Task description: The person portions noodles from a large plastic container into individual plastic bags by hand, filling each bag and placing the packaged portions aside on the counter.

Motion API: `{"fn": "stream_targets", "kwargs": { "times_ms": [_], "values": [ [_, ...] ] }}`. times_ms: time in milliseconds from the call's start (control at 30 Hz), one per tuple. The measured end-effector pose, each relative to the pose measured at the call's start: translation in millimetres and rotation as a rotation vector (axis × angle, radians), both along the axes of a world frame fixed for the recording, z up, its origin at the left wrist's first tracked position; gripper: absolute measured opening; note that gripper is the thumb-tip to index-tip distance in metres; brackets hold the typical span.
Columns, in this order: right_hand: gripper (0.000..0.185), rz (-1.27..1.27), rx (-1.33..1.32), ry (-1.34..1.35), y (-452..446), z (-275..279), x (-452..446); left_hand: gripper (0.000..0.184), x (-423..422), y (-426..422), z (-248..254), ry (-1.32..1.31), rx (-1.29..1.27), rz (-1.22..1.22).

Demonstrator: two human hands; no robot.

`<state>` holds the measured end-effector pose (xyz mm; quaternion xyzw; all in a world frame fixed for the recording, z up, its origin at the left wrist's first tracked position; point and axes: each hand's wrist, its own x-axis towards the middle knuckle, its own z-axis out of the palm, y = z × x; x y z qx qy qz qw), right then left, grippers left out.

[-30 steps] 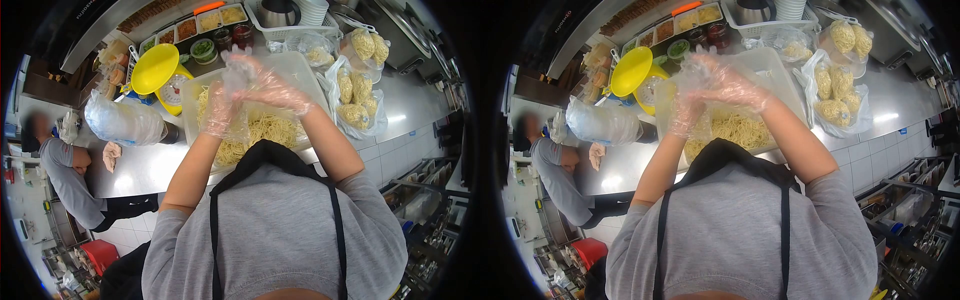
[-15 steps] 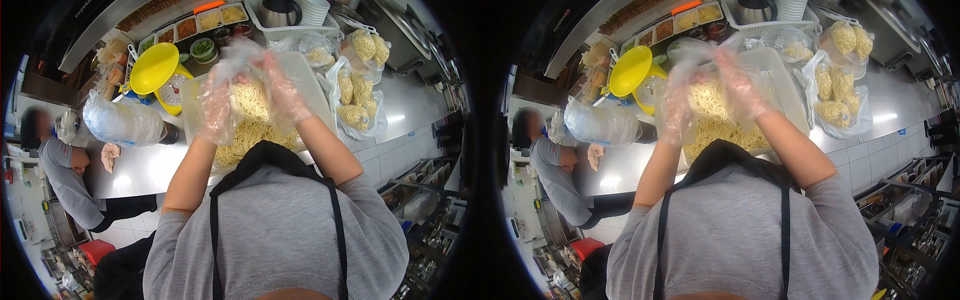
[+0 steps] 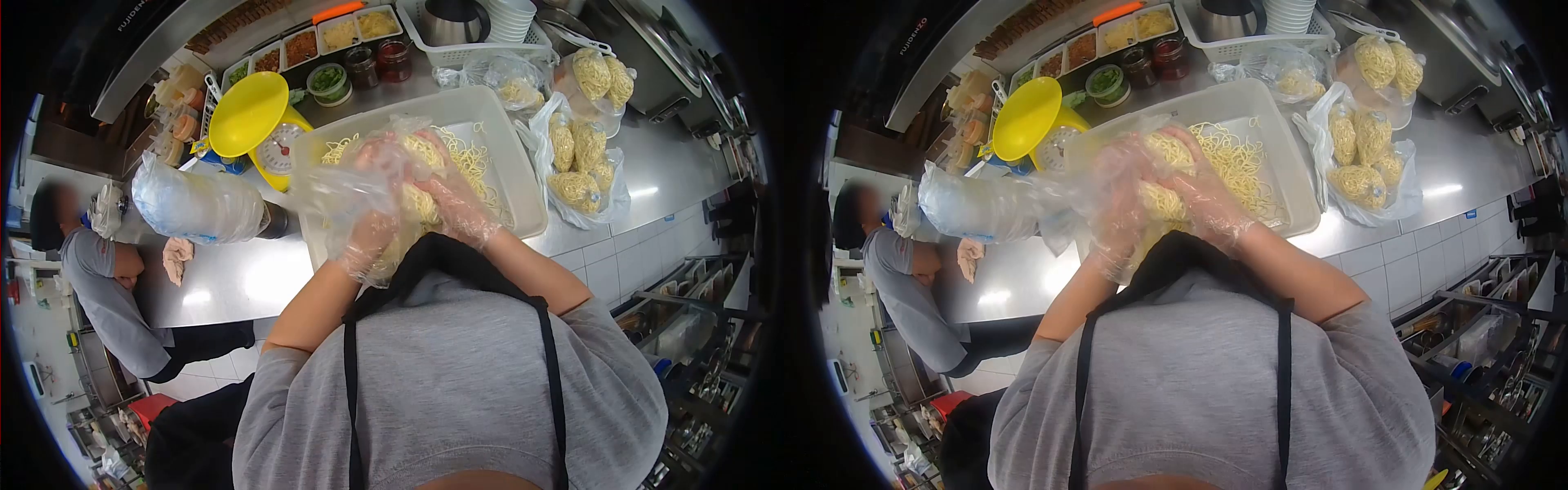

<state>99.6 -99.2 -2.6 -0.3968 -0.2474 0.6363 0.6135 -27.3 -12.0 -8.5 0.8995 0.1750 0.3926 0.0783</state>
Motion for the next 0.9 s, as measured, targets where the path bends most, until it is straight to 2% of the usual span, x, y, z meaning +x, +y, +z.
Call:
{"fn": "stream_targets", "kwargs": {
  "times_ms": [33, 100, 167, 233, 267, 333, 367, 400, 433, 500, 533, 600, 633, 700, 733, 800, 833, 900],
  "values": [
    [0.069, -0.021, 0.013, -0.015, 2.6, -6.3, 3.0, 0.028, 1.8, 2.8, -9.5, -0.062, -0.164, -0.002],
    [0.071, -0.085, 0.279, -0.848, 18.7, -11.3, 24.1, 0.027, 7.2, 8.1, -21.4, -0.2, -0.489, -0.005],
    [0.07, -0.096, 0.349, -0.882, 21.2, -2.5, 32.2, 0.027, 16.1, 13.9, -21.8, -0.403, -0.751, -0.04],
    [0.07, -0.107, 0.428, -0.921, 22.3, 23.7, 32.0, 0.027, 22.4, 24.0, -22.9, -0.535, -0.845, -0.079],
    [0.064, -0.198, 0.507, -1.085, 22.0, 39.6, 24.7, 0.031, 21.7, 29.6, -31.3, -0.235, -0.362, -0.023],
    [0.058, -0.295, 0.586, -1.248, 25.0, 47.2, 18.1, 0.035, 23.0, 24.9, -15.7, 0.065, 0.121, 0.029],
    [0.045, -0.312, 0.691, -1.341, 28.6, 46.6, 17.4, 0.032, 23.2, 19.5, -1.1, -0.036, -0.314, -0.151],
    [0.034, -0.328, 0.799, -1.432, 31.1, 46.5, 16.6, 0.03, 25.8, 15.6, 6.9, -0.08, -0.53, -0.247],
    [0.034, -0.329, 0.803, -1.431, 29.1, 48.2, 12.9, 0.029, 28.3, 11.7, 14.9, -0.138, -0.746, -0.326],
    [0.021, -0.237, 0.688, -1.032, 19.0, 51.8, 1.6, 0.029, 33.5, 7.4, 15.7, -0.311, -0.335, -0.228],
    [0.021, -0.231, 0.689, -1.029, 15.6, 50.6, -2.1, 0.029, 31.4, 9.6, 10.7, -0.311, -0.336, -0.222],
    [0.023, -0.13, 0.489, -0.615, 10.2, 45.4, -5.5, 0.031, 25.7, 16.3, -3.2, -0.304, -0.487, -0.261],
    [0.023, -0.128, 0.485, -0.614, 12.4, 36.3, -0.4, 0.031, 21.5, 15.1, -3.4, -0.304, -0.491, -0.259],
    [0.033, -0.181, 0.386, -0.351, 23.1, 9.4, 13.1, 0.048, 12.4, 13.8, -0.9, -0.222, -0.937, -0.07],
    [0.033, -0.184, 0.389, -0.352, 24.4, 1.3, 12.9, 0.048, 10.1, 18.0, -11.0, -0.221, -0.934, -0.073],
    [0.044, -0.214, -0.073, 0.136, 24.5, -11.0, 11.0, 0.028, 7.8, 22.7, -32.9, -0.04, -0.086, 0.178],
    [0.044, -0.218, -0.07, 0.138, 23.1, -13.2, 7.8, 0.028, 6.8, 22.9, -33.3, -0.039, -0.083, 0.174],
    [0.055, -0.007, 0.027, -0.103, 16.0, -17.8, -2.9, 0.025, 0.9, 14.9, -27.9, -0.079, 0.173, 0.121]
  ]
}}
